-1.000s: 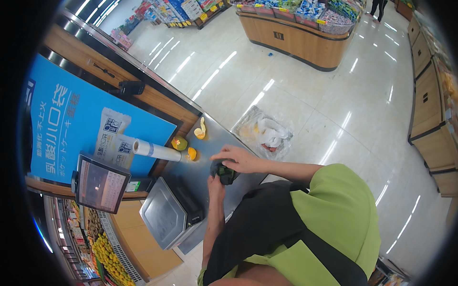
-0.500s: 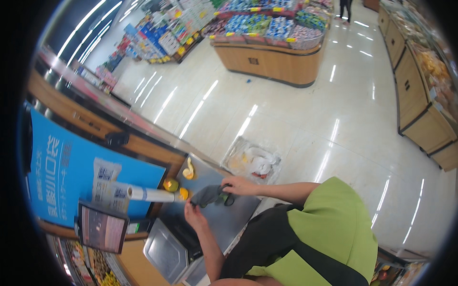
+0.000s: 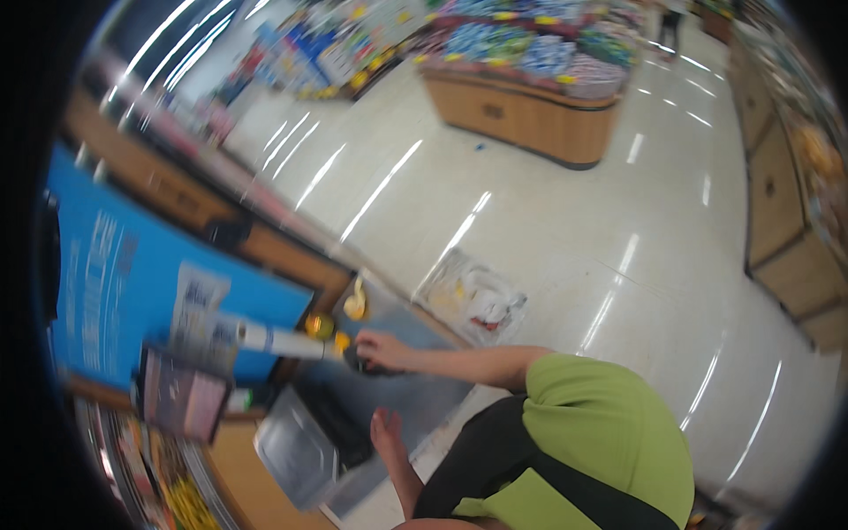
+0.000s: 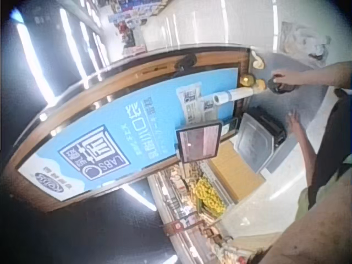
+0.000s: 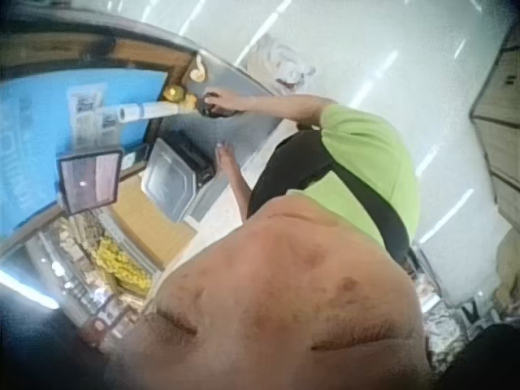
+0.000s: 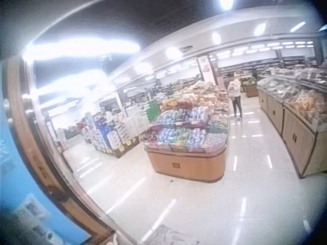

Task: The person walks through a supermarket produce section, selects several small citrus fruits from a bin, and places them on a weighing scale. They wipe the scale surface with a cloth and continue selecting more citrus fruits, handling them one at a time.

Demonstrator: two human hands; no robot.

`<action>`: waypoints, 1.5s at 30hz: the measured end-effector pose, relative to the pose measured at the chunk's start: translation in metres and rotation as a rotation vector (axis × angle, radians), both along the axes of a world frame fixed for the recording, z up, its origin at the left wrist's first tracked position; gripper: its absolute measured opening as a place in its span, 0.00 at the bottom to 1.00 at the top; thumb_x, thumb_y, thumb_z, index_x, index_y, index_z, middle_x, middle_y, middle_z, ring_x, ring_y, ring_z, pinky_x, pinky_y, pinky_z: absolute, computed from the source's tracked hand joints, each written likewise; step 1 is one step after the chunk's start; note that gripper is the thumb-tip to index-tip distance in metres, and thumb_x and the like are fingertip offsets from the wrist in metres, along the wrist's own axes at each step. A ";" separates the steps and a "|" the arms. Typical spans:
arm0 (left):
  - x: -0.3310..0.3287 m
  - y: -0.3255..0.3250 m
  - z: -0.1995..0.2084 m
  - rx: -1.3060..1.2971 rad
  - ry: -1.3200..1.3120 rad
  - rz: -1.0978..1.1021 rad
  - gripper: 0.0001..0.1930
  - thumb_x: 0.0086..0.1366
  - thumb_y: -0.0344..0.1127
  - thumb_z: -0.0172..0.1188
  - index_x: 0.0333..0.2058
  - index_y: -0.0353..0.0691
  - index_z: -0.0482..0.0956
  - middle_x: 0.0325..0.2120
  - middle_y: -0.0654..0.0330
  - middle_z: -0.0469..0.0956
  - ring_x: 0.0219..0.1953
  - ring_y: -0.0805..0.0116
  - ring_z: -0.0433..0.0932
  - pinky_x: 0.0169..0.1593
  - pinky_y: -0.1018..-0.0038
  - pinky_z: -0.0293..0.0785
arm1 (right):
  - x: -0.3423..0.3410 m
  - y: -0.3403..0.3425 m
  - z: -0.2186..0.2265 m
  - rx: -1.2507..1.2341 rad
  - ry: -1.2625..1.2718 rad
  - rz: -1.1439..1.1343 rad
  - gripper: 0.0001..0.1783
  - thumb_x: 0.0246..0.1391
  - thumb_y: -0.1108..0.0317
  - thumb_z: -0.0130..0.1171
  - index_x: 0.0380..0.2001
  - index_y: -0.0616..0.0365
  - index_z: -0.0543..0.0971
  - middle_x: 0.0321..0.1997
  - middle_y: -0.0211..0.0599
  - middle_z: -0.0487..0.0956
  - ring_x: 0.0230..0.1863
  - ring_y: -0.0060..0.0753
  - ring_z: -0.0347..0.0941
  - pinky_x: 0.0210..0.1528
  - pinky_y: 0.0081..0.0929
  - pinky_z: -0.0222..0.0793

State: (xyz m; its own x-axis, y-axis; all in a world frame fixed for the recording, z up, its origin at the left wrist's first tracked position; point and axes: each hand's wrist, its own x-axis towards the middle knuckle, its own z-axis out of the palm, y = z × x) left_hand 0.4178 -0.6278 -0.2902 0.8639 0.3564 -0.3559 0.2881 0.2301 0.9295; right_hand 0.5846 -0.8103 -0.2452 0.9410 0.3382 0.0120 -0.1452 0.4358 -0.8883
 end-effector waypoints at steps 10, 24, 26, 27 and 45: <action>-0.178 0.030 -0.009 -0.138 0.112 -0.018 0.36 0.74 0.63 0.39 0.60 0.33 0.71 0.54 0.50 0.75 0.54 0.59 0.76 0.57 0.65 0.73 | 0.013 0.053 -0.030 -0.501 -0.175 0.021 0.23 0.67 0.62 0.55 0.60 0.60 0.69 0.56 0.39 0.73 0.53 0.29 0.74 0.53 0.27 0.74; -0.474 0.213 -0.045 -0.132 0.263 0.499 0.35 0.74 0.63 0.38 0.57 0.36 0.74 0.50 0.54 0.78 0.50 0.64 0.77 0.55 0.67 0.73 | -0.261 0.233 -0.050 -0.847 -0.704 0.299 0.10 0.61 0.66 0.58 0.42 0.59 0.78 0.35 0.39 0.80 0.34 0.35 0.76 0.42 0.32 0.72; -0.497 0.232 -0.046 -0.153 0.252 0.574 0.37 0.74 0.63 0.36 0.52 0.33 0.79 0.48 0.53 0.80 0.51 0.62 0.77 0.56 0.66 0.73 | -0.292 0.277 -0.026 -0.801 -0.771 0.475 0.09 0.60 0.65 0.60 0.35 0.62 0.80 0.32 0.39 0.79 0.32 0.36 0.76 0.38 0.32 0.71; -0.506 0.242 -0.046 -0.174 0.229 0.593 0.37 0.75 0.63 0.35 0.50 0.32 0.80 0.48 0.52 0.80 0.51 0.61 0.77 0.57 0.65 0.73 | -0.305 0.296 -0.016 -0.846 -0.800 0.562 0.10 0.59 0.65 0.61 0.30 0.63 0.79 0.31 0.40 0.78 0.32 0.37 0.75 0.37 0.31 0.70; -0.443 0.505 0.049 1.262 0.012 0.550 0.25 0.65 0.48 0.58 0.56 0.39 0.75 0.53 0.48 0.75 0.56 0.48 0.73 0.58 0.55 0.69 | -0.459 0.661 0.004 -0.021 0.754 1.638 0.28 0.72 0.53 0.39 0.69 0.55 0.60 0.74 0.41 0.58 0.72 0.39 0.56 0.72 0.42 0.53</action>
State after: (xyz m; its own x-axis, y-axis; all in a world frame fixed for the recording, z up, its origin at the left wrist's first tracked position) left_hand -0.0250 -0.1226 -0.2416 0.5066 0.7325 0.4548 0.4452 -0.6739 0.5896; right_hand 0.1252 -0.1496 -0.2417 -0.5130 0.8266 -0.2314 -0.7041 -0.5594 -0.4374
